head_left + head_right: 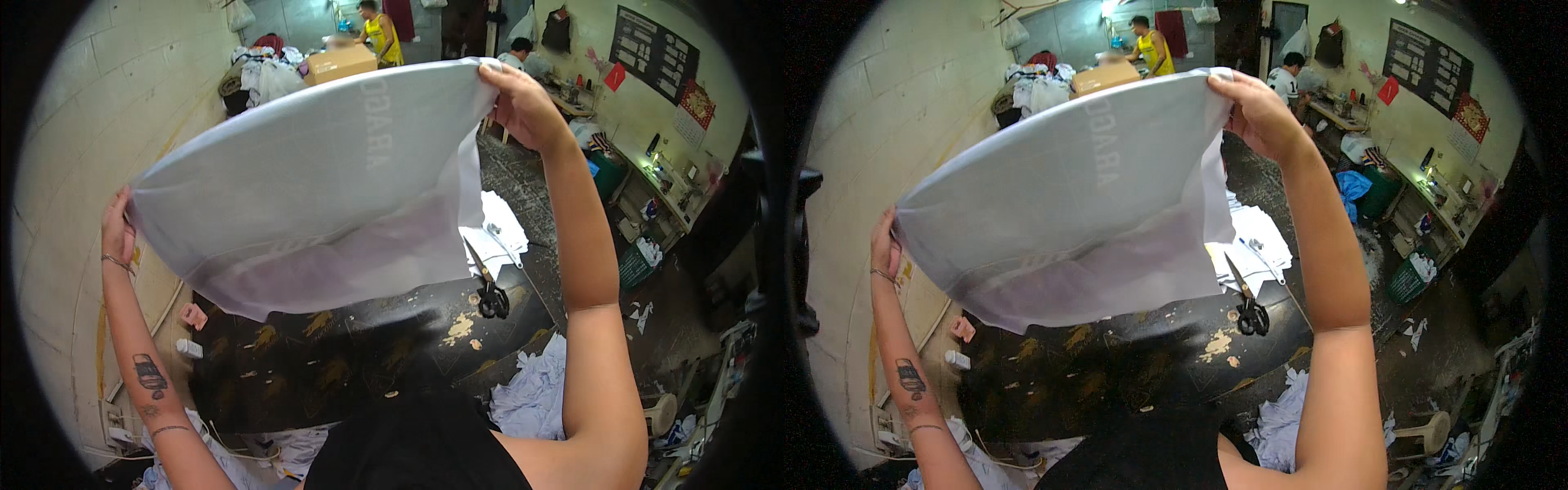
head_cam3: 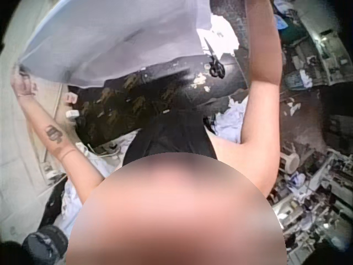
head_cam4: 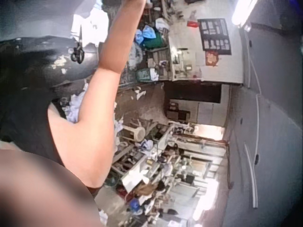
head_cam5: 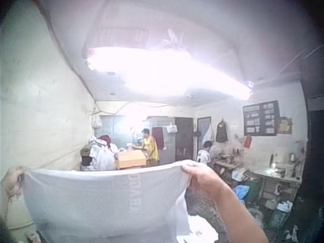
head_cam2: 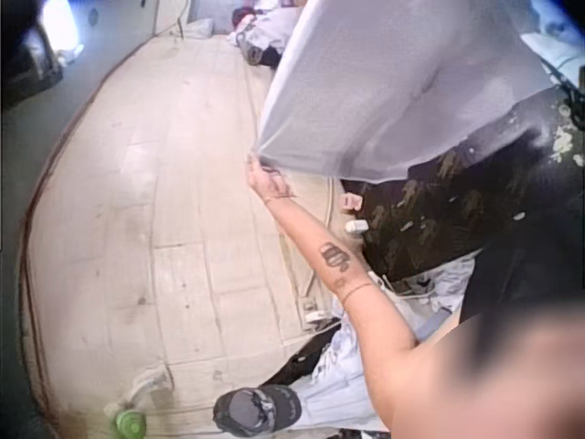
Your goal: The person uses shears to cut white fabric pieces on a table. They repeatedly unfold, align, and cut the fabric into rectangular sections, then fold and stack the cut pieces. The person also handles a blue and white printed jersey, cutting along its edges and folding the resulting pieces.
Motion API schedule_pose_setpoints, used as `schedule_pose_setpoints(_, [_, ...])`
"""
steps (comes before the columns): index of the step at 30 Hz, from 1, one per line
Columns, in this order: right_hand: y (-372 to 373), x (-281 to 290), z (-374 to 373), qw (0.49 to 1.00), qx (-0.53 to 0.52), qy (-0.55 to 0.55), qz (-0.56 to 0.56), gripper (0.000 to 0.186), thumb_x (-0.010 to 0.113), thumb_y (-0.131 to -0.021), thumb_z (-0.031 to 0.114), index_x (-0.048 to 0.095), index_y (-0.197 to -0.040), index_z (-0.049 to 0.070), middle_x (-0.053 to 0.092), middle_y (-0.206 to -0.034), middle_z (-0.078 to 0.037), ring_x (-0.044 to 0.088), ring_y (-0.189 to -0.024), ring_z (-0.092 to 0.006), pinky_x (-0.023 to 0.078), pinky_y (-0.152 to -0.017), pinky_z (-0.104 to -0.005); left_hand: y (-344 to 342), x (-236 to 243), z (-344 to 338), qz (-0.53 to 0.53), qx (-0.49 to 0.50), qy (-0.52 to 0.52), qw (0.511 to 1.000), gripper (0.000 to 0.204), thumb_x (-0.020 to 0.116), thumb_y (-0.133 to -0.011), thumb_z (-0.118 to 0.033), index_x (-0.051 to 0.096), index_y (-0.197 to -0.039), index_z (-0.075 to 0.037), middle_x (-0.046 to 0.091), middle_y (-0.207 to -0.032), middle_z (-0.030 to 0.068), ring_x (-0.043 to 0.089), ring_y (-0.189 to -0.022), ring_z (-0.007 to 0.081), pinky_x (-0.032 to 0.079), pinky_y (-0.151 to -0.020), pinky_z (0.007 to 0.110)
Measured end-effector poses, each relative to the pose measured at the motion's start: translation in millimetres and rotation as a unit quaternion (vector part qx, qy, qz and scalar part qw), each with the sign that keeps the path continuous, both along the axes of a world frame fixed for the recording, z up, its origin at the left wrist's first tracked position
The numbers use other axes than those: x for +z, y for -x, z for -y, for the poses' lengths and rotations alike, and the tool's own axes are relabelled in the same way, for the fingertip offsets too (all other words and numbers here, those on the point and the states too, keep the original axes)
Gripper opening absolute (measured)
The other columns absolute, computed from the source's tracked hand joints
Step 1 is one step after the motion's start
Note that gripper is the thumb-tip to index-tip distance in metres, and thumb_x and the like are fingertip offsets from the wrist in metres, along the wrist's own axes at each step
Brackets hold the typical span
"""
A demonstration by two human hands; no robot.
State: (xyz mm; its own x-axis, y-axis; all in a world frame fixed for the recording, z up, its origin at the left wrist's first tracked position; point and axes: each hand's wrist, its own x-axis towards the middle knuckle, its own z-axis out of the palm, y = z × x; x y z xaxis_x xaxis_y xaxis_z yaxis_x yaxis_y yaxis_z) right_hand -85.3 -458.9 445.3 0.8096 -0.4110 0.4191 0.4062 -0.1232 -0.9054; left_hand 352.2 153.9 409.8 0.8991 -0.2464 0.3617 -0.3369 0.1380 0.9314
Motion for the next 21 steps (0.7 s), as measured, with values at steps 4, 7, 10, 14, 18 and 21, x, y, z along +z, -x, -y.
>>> schedule_pose_setpoints(4, [9.1, 57.0, -7.5, 0.989, -0.057, 0.126, 0.044, 0.041, 0.064, -0.107, 0.032, 0.063, -0.132, 0.0, 0.071, -0.116, -0.01, 0.069, -0.102, -0.0162, 0.06, -0.092, -0.0376, -17.2, 62.3, 16.4, 0.163, 0.2, -0.122, 0.958, 0.045, 0.065, -0.107, -0.038, 0.066, -0.139, -0.006, 0.069, -0.134, 0.0039, 0.063, -0.122, 0.0158, 0.048, -0.105, 0.033])
schedule_pose_setpoints(7, [11.3, 83.0, 1.2, 0.947, -0.221, 0.232, 0.031, 0.05, 0.076, -0.098, 0.039, 0.065, -0.129, 0.002, 0.072, -0.112, -0.01, 0.07, -0.096, -0.0163, 0.062, -0.087, -0.0327, -15.9, 99.2, 21.2, 0.167, 0.209, -0.061, 0.962, 0.055, 0.063, -0.107, -0.041, 0.059, -0.148, -0.004, 0.061, -0.147, 0.0066, 0.057, -0.134, 0.0177, 0.044, -0.112, 0.034])
schedule_pose_setpoints(10, [17.8, 103.2, 5.5, 0.95, -0.236, 0.201, 0.033, 0.053, 0.081, -0.094, 0.042, 0.065, -0.128, 0.004, 0.073, -0.104, -0.005, 0.07, -0.091, -0.0098, 0.062, -0.082, -0.0269, -3.6, 128.7, 18.6, 0.02, -0.042, 0.02, 0.999, 0.061, 0.065, -0.106, -0.041, 0.053, -0.153, -0.004, 0.057, -0.152, 0.007, 0.052, -0.139, 0.0181, 0.042, -0.115, 0.032])
schedule_pose_setpoints(14, [33.8, 119.0, 4.4, 0.926, -0.142, 0.331, 0.116, 0.047, 0.087, -0.087, 0.032, 0.073, -0.122, 0.004, 0.075, -0.104, -0.009, 0.073, -0.094, -0.017, 0.063, -0.09, -0.0338, 17.3, 156.0, 7.3, 0.152, -0.167, -0.014, 0.974, 0.058, 0.068, -0.104, -0.039, 0.057, -0.15, -0.005, 0.06, -0.148, 0.007, 0.06, -0.128, 0.0164, 0.047, -0.11, 0.032])
schedule_pose_setpoints(18, [52.0, 136.8, 0.5, 0.804, -0.257, 0.534, 0.038, 0.03, 0.078, -0.096, 0.021, 0.077, -0.122, 0.006, 0.078, -0.113, -0.01, 0.073, -0.102, -0.0175, 0.059, -0.092, -0.0338, 29.8, 175.6, -5.0, 0.266, 0.137, -0.375, 0.878, 0.04, 0.068, -0.103, -0.036, 0.07, -0.13, -0.007, 0.065, -0.14, 0.0078, 0.069, -0.109, 0.0159, 0.053, -0.094, 0.031])
schedule_pose_setpoints(21, [69.7, 153.2, -6.0, 0.823, -0.292, 0.487, -0.011, 0.024, 0.07, -0.101, 0.022, 0.077, -0.114, 0.002, 0.075, -0.1, -0.008, 0.068, -0.085, -0.0137, 0.055, -0.08, -0.0287, 34.5, 181.5, -10.1, 0.332, 0.197, -0.331, 0.861, 0.036, 0.067, -0.104, -0.036, 0.071, -0.126, -0.008, 0.069, -0.13, 0.0052, 0.067, -0.106, 0.0131, 0.053, -0.088, 0.029])
